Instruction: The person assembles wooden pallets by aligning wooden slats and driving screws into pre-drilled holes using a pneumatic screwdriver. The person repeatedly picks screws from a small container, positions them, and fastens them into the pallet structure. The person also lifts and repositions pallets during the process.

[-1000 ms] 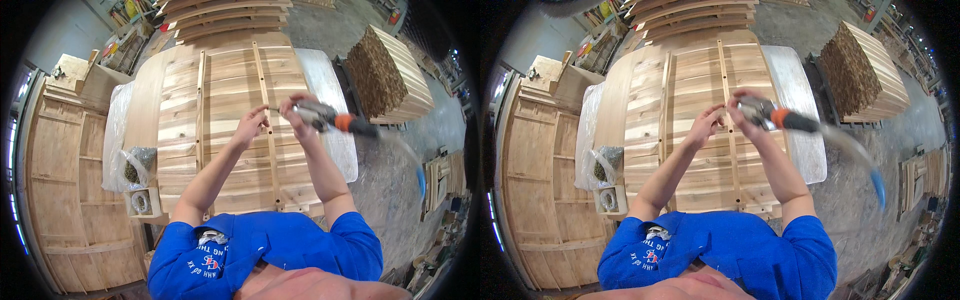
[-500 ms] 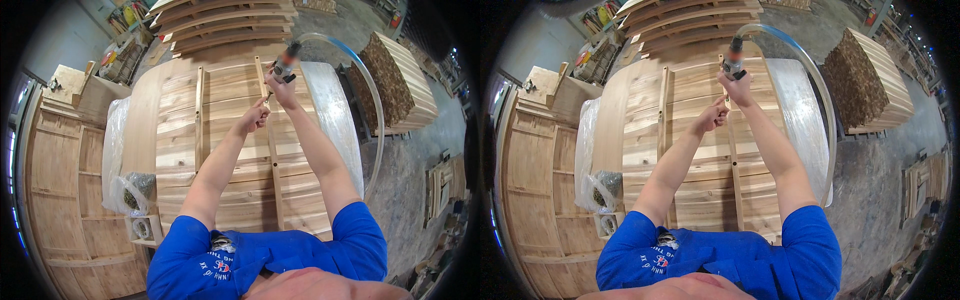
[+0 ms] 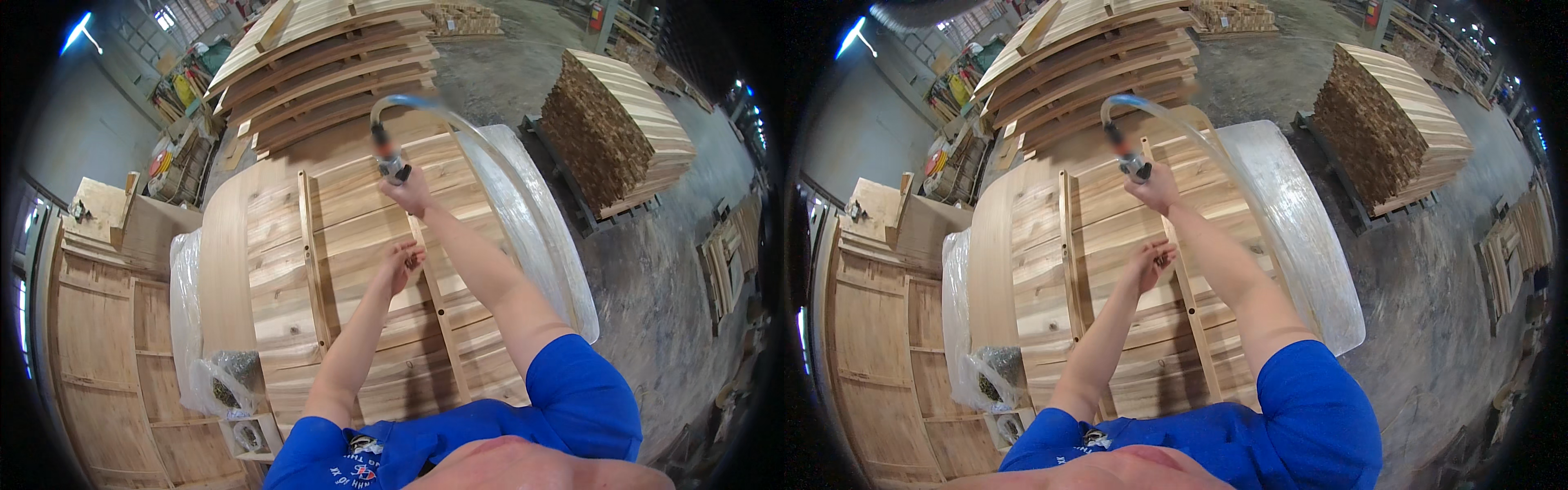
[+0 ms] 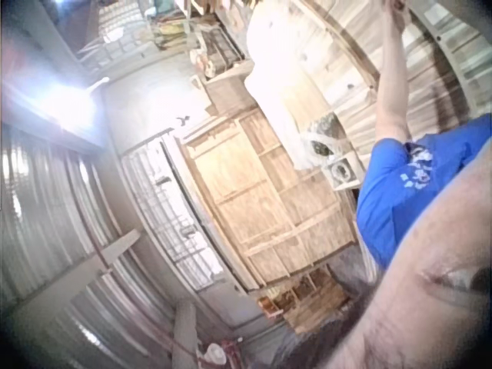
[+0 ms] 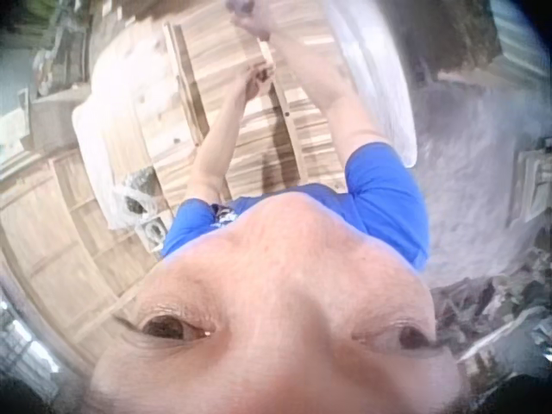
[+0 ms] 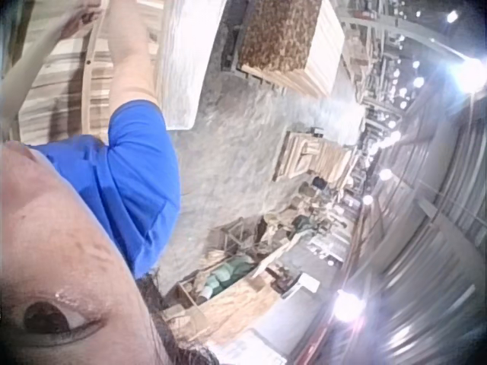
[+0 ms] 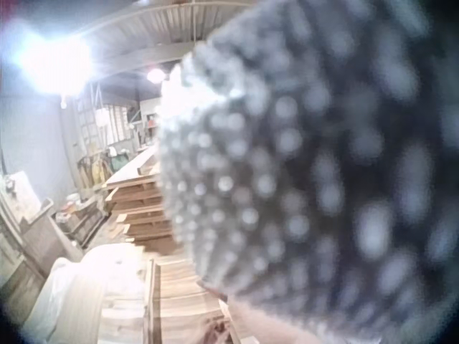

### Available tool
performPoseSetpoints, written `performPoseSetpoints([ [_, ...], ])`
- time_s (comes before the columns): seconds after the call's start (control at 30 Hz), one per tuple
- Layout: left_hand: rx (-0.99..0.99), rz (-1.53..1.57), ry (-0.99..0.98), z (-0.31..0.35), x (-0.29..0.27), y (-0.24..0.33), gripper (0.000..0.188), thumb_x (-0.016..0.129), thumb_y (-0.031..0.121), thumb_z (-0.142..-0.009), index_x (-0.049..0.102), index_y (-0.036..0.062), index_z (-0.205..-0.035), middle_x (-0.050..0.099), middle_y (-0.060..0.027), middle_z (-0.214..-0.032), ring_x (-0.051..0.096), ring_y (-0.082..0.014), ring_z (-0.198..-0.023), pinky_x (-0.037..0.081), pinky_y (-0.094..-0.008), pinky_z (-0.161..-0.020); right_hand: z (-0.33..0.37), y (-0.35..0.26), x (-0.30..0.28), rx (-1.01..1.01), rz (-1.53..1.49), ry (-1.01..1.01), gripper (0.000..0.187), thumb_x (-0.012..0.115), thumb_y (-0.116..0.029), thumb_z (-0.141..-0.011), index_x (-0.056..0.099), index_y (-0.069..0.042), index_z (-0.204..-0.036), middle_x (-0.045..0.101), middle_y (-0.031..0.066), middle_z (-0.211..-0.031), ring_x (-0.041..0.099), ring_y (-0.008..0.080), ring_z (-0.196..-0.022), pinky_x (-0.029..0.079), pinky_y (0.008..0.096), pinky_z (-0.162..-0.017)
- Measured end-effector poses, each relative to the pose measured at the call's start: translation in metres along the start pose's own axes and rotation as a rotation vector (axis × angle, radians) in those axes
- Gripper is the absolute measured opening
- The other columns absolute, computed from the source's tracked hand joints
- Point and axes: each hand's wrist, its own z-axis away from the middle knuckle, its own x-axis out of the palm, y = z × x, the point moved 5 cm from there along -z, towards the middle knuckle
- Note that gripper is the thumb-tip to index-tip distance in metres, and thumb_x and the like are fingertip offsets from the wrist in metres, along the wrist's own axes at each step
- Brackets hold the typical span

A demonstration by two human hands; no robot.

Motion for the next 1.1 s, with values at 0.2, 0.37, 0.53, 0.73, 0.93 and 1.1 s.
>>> performPoseSetpoints([
  [0.2, -0.01, 0.029, 0.002, 0.065, -0.022, -0.029, 0.021, 0.05, 0.008, -0.09, 0.049, -0.0006, -0.108, 0.06, -0.0126, -0.092, 0.054, -0.0139, -0.064, 0.046, -0.0245, -0.056, 0.005, -0.002, -0.001, 0.051, -0.08, 0.01, 0.025, 0.065, -0.016, -0.069, 0.058, -0.004, -0.09, 0.057, 0.0051, -0.067, 0.054, 0.0151, -0.063, 0.044, 0.0288, -0.062],
  [0.37, -0.103, 0.05, 0.073, 0.119, -0.05, -0.057, 0.018, 0.052, 0.012, -0.09, 0.053, 0.0022, -0.105, 0.058, -0.005, -0.08, 0.051, -0.0105, -0.061, 0.042, -0.0236, -0.05, 0.002, -0.004, -0.003, 0.086, -0.153, -0.044, 0.024, 0.065, -0.013, -0.069, 0.058, -0.004, -0.09, 0.054, 0.001, -0.068, 0.049, 0.0093, -0.065, 0.043, 0.0263, -0.062],
  [0.53, -0.051, 0.002, 0.137, 0.157, -0.056, -0.083, 0.015, 0.057, 0.015, -0.087, 0.055, 0.0048, -0.099, 0.06, -0.0033, -0.08, 0.046, -0.005, -0.058, 0.036, -0.0183, -0.049, -0.001, 0.016, -0.005, 0.122, -0.024, 0.01, 0.027, 0.066, -0.02, -0.066, 0.057, -0.004, -0.085, 0.058, 0.0054, -0.069, 0.053, 0.0157, -0.064, 0.044, 0.0306, -0.062],
  [0.73, 0.118, -0.249, 0.179, 0.167, -0.054, -0.1, 0.013, 0.058, 0.016, -0.086, 0.056, 0.0044, -0.093, 0.06, -0.002, -0.077, 0.043, -0.003, -0.054, 0.034, -0.0186, -0.046, -0.008, 0.025, 0.0, 0.054, -0.113, 0.032, 0.023, 0.064, -0.02, -0.068, 0.059, -0.002, -0.082, 0.06, 0.0081, -0.068, 0.057, 0.0161, -0.063, 0.046, 0.0303, -0.06],
  [0.93, 0.19, -0.368, 0.176, 0.166, -0.056, -0.1, 0.011, 0.057, 0.014, -0.087, 0.057, 0.0047, -0.091, 0.062, -0.0015, -0.077, 0.045, -0.0028, -0.056, 0.036, -0.0187, -0.048, -0.009, 0.017, 0.005, 0.017, -0.229, 0.064, 0.024, 0.064, -0.018, -0.068, 0.063, -0.001, -0.086, 0.061, 0.007, -0.064, 0.058, 0.0125, -0.058, 0.046, 0.0277, -0.054],
  [1.1, 0.242, -0.383, 0.214, 0.162, -0.055, -0.098, 0.01, 0.057, 0.012, -0.086, 0.057, 0.0036, -0.091, 0.062, -0.0007, -0.076, 0.048, -0.0035, -0.06, 0.037, -0.0188, -0.051, -0.013, 0.021, 0.0, 0.022, -0.15, 0.078, 0.024, 0.064, -0.017, -0.068, 0.064, -0.003, -0.088, 0.062, 0.0051, -0.065, 0.058, 0.0127, -0.057, 0.045, 0.0276, -0.054],
])
